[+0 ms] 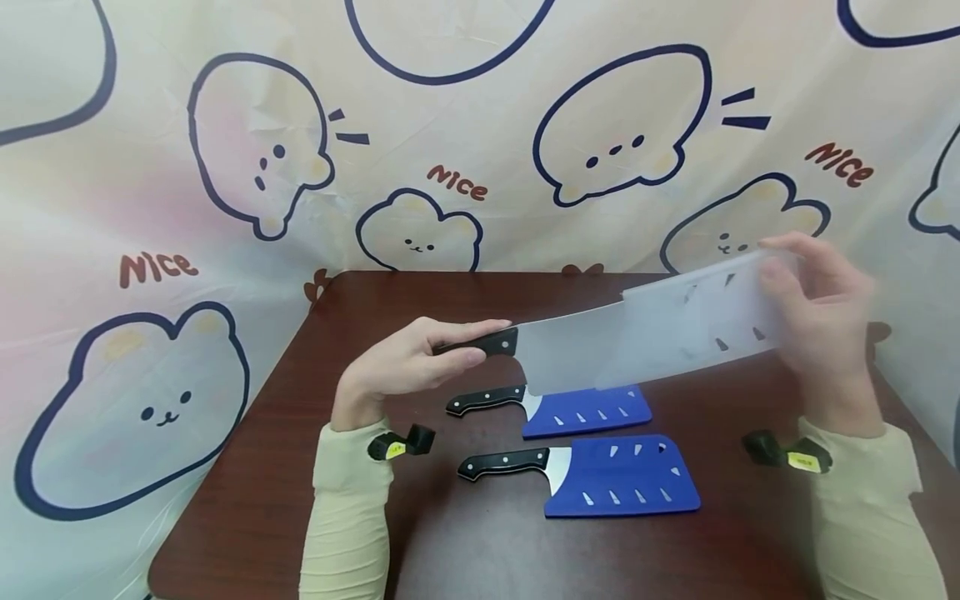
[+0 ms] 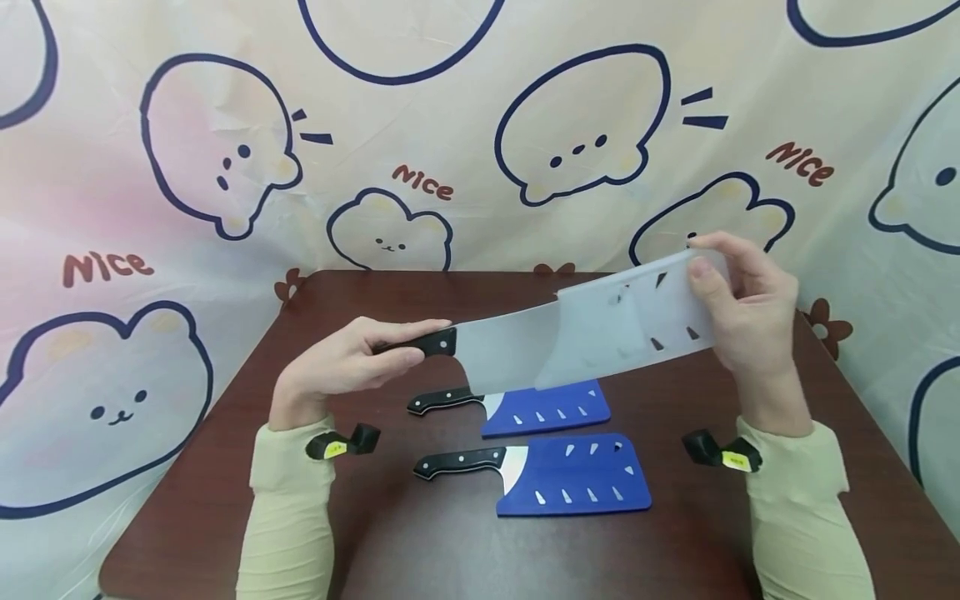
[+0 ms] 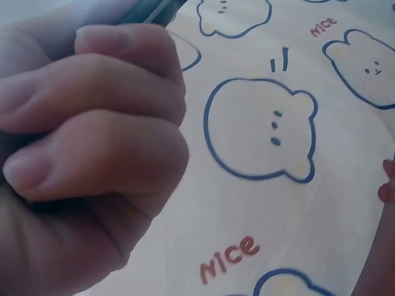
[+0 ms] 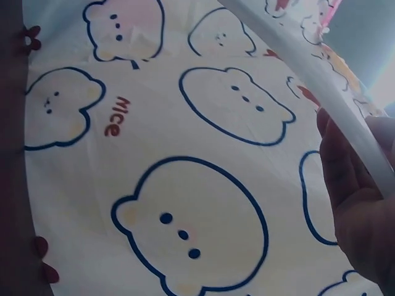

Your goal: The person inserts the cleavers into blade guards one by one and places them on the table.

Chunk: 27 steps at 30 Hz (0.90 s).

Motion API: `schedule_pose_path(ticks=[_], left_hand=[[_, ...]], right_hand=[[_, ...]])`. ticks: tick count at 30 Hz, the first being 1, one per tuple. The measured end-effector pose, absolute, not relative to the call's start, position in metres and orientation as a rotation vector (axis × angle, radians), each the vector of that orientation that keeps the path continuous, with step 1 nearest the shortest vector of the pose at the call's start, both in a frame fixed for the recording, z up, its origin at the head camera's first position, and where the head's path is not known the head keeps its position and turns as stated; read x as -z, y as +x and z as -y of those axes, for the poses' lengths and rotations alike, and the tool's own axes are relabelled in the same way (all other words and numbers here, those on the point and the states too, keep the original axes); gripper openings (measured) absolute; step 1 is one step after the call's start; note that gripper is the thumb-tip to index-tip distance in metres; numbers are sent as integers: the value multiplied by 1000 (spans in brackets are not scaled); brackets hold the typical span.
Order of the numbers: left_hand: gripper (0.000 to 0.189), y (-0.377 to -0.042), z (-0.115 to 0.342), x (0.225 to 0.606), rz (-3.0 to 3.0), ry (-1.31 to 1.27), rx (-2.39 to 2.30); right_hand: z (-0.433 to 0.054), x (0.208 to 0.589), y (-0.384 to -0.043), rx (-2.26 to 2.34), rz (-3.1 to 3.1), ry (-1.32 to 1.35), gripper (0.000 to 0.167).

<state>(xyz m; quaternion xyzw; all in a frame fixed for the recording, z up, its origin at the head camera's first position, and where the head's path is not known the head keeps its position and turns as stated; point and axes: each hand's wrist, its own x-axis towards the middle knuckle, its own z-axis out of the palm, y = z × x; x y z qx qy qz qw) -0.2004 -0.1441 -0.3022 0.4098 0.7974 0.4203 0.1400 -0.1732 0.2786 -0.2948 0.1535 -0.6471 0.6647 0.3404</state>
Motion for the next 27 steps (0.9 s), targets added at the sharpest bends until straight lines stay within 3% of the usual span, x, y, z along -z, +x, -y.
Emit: schedule_pose_path(ticks=[12, 27], left_hand=[[47, -199, 113, 309, -2322, 1276, -1258], [37, -195, 125, 302, -2386, 1077, -1276]], right_hand=[[-238, 308, -174, -1435, 1897, 400, 31], [-233, 316, -179, -1436, 2098, 381, 36]])
